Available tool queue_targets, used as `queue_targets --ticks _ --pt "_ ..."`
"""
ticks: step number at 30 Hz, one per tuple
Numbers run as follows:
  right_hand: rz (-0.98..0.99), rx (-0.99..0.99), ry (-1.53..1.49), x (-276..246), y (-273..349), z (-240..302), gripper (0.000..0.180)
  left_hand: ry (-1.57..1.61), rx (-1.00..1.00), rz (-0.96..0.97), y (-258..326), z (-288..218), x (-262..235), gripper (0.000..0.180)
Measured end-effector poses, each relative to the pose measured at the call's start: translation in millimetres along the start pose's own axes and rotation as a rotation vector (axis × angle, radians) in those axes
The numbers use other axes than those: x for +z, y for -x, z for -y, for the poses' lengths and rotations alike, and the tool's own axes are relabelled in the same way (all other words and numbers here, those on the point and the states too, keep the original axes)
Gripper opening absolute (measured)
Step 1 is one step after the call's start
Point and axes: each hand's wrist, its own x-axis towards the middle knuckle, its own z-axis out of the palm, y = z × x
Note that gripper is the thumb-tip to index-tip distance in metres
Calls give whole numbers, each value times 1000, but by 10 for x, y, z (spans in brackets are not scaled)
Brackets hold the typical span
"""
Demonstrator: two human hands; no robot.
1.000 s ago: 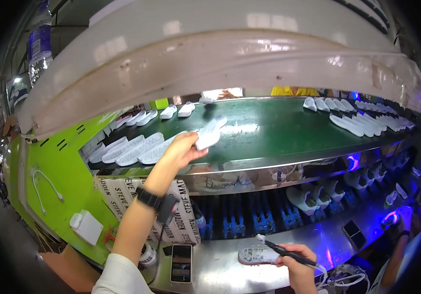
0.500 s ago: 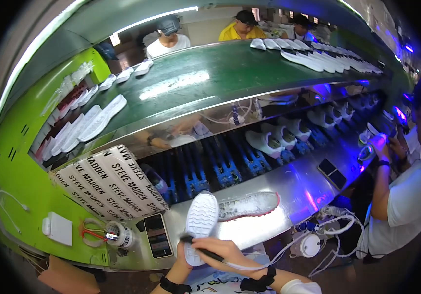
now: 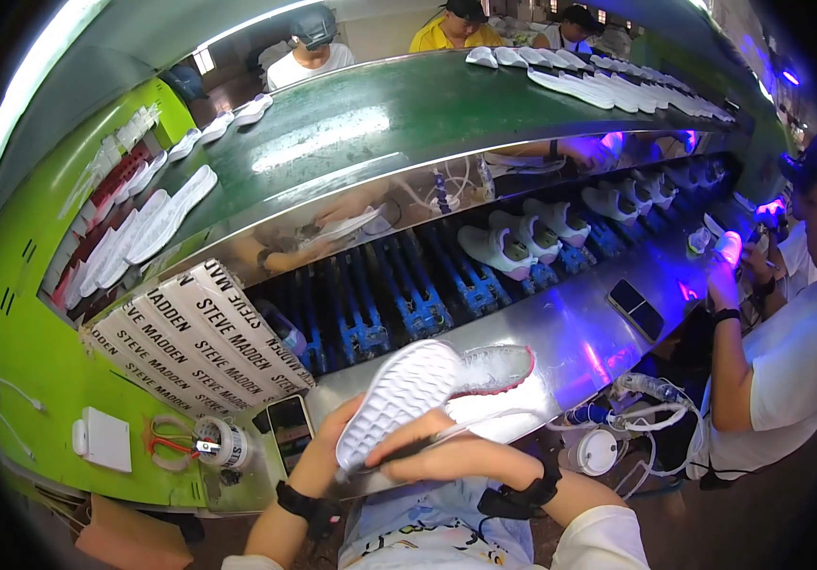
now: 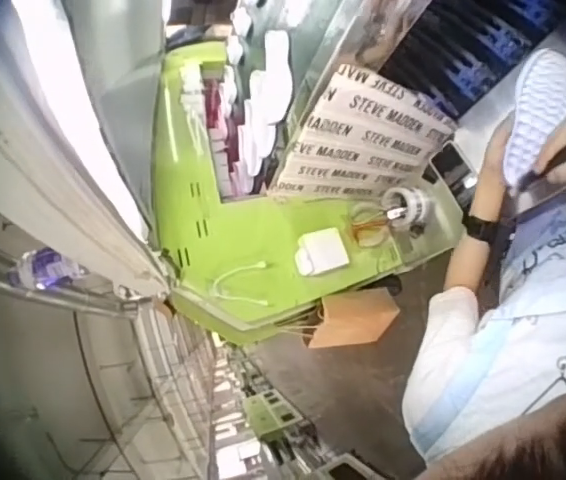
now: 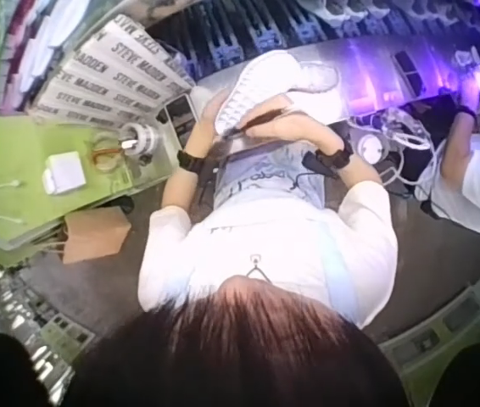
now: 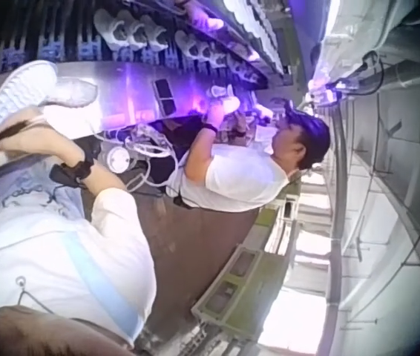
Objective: Applying adhesive or cleaner to shoe outsoles at a manufacturing station.
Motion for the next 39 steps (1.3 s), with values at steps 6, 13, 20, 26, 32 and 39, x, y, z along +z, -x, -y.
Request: queue_targets --ticks 6,13,20,26,32,39 --pt "13 -604 485 -112 16 -46 18 -516 -602 111 -213 -135 -91 37" --pt "-142 -314 110 -379 352 -59 24 583 -523 341 -150 -121 -168 64" --pt "-671 -349 -115 -68 -37 -125 23 337 195 386 -46 572 9 66" --pt "-394 -400 -97 152 0 -184 20 454 286 187 -152 453 84 59" --pt "-110 -125 -187 22 120 -33 23 262 245 137 -94 302 220 67" --pt "10 -265 56 -218 188 167 19 34 72 197 -133 78 314 67"
